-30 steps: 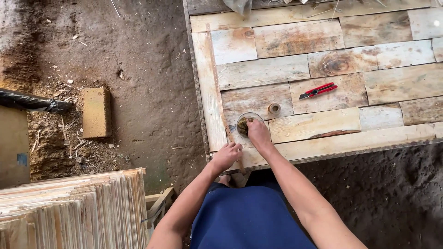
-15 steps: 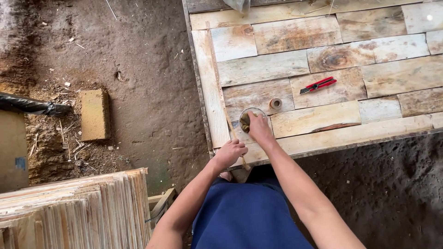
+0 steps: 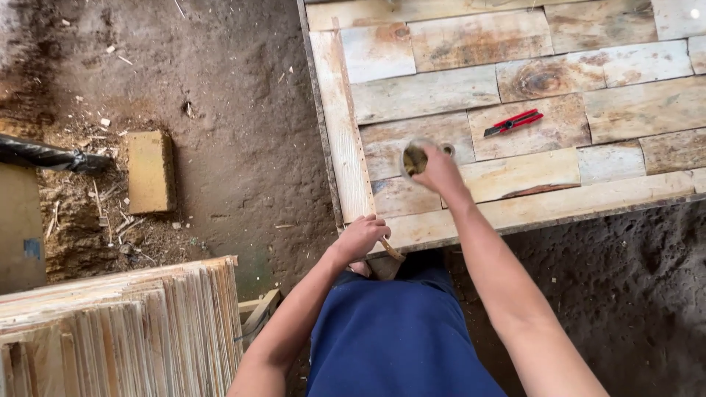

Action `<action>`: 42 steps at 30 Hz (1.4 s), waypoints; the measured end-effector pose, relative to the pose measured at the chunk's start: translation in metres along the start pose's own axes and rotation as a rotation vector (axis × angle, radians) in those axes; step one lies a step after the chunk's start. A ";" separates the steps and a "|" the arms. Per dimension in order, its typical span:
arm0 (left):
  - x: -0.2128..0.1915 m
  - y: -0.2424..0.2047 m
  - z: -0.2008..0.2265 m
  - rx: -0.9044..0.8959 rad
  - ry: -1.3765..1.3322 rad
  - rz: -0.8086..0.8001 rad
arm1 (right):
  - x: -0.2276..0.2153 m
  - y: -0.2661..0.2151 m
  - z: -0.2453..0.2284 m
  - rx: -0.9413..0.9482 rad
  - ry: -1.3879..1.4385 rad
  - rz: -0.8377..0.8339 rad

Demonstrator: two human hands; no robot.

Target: The person repeatedly scoops a brown paste from a small container and rubs it onto the surface of a wooden plank using a small stick. The person works along the length of the plank, applying the substance in sections.

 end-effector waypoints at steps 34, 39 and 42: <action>0.025 0.000 0.009 -0.101 -0.066 0.012 | 0.111 0.089 0.080 -0.284 -0.251 0.138; 0.000 0.002 0.018 -0.107 -0.200 -0.019 | 0.102 0.077 0.060 -0.062 -0.171 -0.117; -0.013 0.001 0.016 -0.132 -0.241 -0.009 | 0.106 0.100 0.071 -0.063 -0.184 -0.183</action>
Point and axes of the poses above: each hand's wrist, its own y-axis towards the middle knuckle, its own x-axis out of the palm, z = x × y, the point moved 6 cm from there along y, towards the middle knuckle, and after that the axes turned 4 degrees about z, right-handed, at the moved point
